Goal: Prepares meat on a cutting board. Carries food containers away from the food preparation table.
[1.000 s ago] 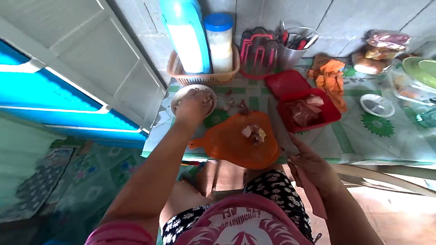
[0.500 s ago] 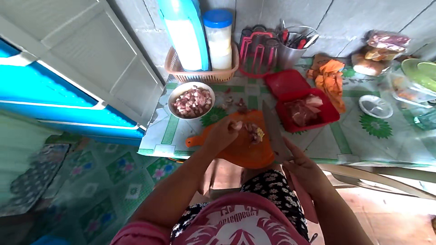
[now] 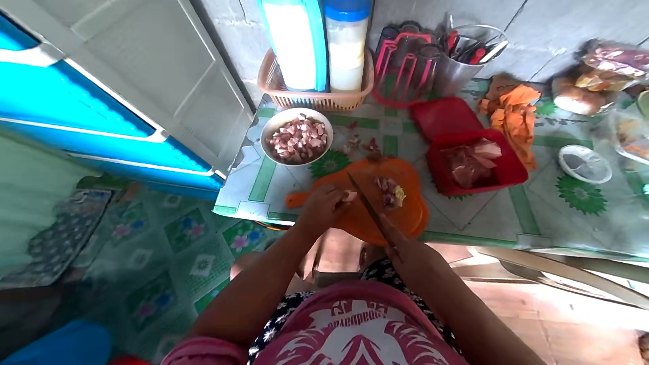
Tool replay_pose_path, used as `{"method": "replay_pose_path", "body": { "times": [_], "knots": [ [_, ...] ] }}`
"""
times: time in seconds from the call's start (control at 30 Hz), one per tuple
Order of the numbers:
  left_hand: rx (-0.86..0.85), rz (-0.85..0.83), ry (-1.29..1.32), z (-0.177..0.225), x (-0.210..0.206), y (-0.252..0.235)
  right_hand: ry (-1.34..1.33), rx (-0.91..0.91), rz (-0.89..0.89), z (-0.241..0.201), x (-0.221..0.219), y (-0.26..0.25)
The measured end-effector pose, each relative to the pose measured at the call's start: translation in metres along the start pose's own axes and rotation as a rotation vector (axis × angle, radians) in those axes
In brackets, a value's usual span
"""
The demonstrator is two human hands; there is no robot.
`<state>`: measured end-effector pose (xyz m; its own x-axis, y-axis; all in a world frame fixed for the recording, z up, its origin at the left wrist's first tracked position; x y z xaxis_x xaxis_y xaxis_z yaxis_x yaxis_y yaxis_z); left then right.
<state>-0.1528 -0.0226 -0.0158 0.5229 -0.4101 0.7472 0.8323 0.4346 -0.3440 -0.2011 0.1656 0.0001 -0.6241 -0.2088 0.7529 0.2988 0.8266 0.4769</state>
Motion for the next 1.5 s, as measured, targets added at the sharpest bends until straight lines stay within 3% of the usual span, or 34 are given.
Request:
{"method": "replay_pose_path", "body": {
  "times": [0.3, 0.7, 1.0, 1.13, 1.33, 1.5],
  "knots": [
    [-0.027, 0.033, 0.061, -0.004, 0.001, -0.002, 0.072, -0.093, -0.156, -0.006, -0.009, -0.006],
    [-0.053, -0.002, 0.066, -0.005, -0.001, -0.005, 0.179, -0.008, -0.108, -0.031, 0.011, -0.079],
    [0.012, 0.113, 0.041, -0.008, 0.004, -0.004, 0.196, -0.067, -0.141, -0.001, -0.008, -0.024],
    [-0.075, 0.167, 0.031, -0.002, 0.007, 0.003, -0.001, -0.036, -0.132, 0.009, 0.011, -0.024],
    [-0.087, 0.133, 0.002, 0.003, 0.005, 0.004, 0.051, 0.0, -0.083, -0.006, 0.022, -0.02],
    [-0.06, 0.145, 0.003, -0.002, 0.005, 0.004, 0.08, -0.057, -0.144, -0.012, 0.01, -0.017]
  ]
}}
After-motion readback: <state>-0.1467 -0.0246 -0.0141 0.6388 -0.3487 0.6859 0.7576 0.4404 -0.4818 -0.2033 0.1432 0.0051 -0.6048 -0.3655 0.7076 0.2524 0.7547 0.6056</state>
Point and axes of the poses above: each hand's wrist, its own y-axis away from the middle knuckle, its own x-axis out of the back of the hand, z = x × y, the point moved 10 cm from there along -y, towards the middle knuckle, and after that the axes turned 9 degrees about x, right-handed, at the moved point
